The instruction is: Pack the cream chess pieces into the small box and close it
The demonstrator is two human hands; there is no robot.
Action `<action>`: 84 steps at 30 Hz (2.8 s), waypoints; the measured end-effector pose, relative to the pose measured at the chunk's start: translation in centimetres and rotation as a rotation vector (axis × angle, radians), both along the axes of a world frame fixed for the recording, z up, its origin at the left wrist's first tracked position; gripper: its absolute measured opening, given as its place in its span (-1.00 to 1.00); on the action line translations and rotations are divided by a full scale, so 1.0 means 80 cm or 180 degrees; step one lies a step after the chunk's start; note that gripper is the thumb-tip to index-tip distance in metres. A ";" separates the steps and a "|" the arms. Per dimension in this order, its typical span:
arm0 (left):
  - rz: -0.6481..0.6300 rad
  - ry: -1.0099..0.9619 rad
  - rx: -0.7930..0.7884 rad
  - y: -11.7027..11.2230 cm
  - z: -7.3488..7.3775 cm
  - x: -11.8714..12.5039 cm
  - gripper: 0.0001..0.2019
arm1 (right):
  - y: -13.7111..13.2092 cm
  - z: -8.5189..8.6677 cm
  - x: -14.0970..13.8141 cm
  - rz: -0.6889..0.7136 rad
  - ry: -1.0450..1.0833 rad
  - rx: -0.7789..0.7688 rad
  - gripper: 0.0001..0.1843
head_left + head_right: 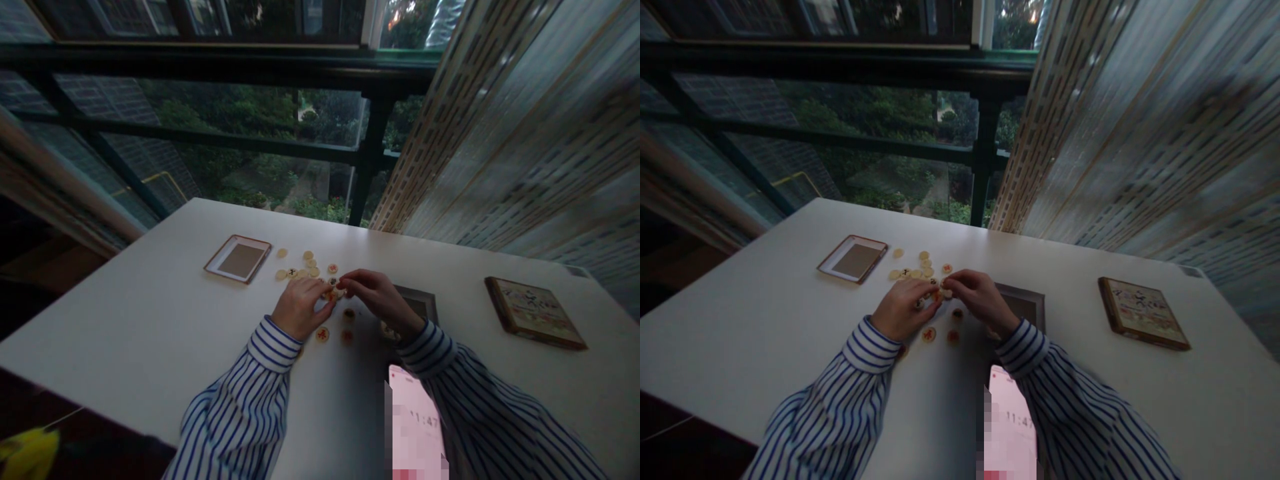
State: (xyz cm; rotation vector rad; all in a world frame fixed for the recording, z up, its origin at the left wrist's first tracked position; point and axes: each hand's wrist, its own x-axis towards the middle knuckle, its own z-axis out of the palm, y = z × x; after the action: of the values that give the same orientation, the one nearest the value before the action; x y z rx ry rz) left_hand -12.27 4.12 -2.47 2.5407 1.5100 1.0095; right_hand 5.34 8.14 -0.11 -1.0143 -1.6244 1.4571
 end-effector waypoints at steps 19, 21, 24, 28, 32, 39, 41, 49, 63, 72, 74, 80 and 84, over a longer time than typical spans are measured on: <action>0.0174 0.0995 -0.0724 0.004 0.003 0.021 -0.82 | 0.009 -0.007 0.009 -0.0377 -0.0422 0.0553 -0.81; 0.0122 0.0993 -0.0716 0.005 0.005 0.020 -0.80 | 0.010 -0.007 0.010 -0.0403 -0.0461 0.0580 -0.81; 0.0060 0.0967 -0.0678 0.010 0.007 0.018 -0.77 | 0.012 -0.009 0.011 -0.0458 -0.0505 0.0712 -0.80; -0.0042 0.1046 -0.0611 0.023 0.009 0.019 -0.78 | 0.015 -0.013 0.013 -0.0481 -0.0560 0.0911 -0.80; -0.0155 0.1186 -0.0691 0.035 0.011 0.022 -0.78 | 0.015 -0.014 0.016 -0.0527 -0.0594 0.0976 -0.80; -0.0359 0.1349 -0.0895 0.046 0.013 0.024 -0.77 | 0.017 -0.016 0.017 -0.0603 -0.0624 0.1044 -0.82; -0.0412 0.1326 -0.0904 0.048 0.012 0.023 -0.77 | 0.018 -0.017 0.018 -0.0625 -0.0667 0.1094 -0.82; -0.0527 0.1297 -0.0888 0.056 0.009 0.023 -0.79 | 0.018 -0.019 0.018 -0.0616 -0.0707 0.1132 -0.82; -0.0163 -0.1402 -0.1327 0.050 0.018 0.013 -0.80 | 0.017 -0.014 0.022 -0.0893 -0.0470 0.0952 -0.84; -0.0238 -0.3342 -0.2181 0.046 0.026 0.004 -0.68 | 0.012 -0.013 0.020 -0.0891 -0.0502 0.1265 -0.84; -0.0313 -0.3586 -0.2264 0.046 0.023 0.004 -0.68 | 0.009 -0.011 0.019 -0.0874 -0.0534 0.1424 -0.84; -0.0342 -0.3809 -0.2454 0.042 0.023 0.006 -0.72 | -0.001 -0.006 0.016 -0.0844 -0.0778 0.2091 -0.79; -0.0356 -0.3847 -0.2517 0.040 0.028 0.009 -0.73 | -0.006 -0.002 0.013 -0.0709 -0.0926 0.2600 -0.68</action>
State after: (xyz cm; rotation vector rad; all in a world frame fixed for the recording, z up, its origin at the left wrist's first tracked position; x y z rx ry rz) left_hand -11.56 7.32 -0.26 1.0542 1.0083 1.2047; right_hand 6.40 7.63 -0.25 -0.8894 -1.9748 0.4118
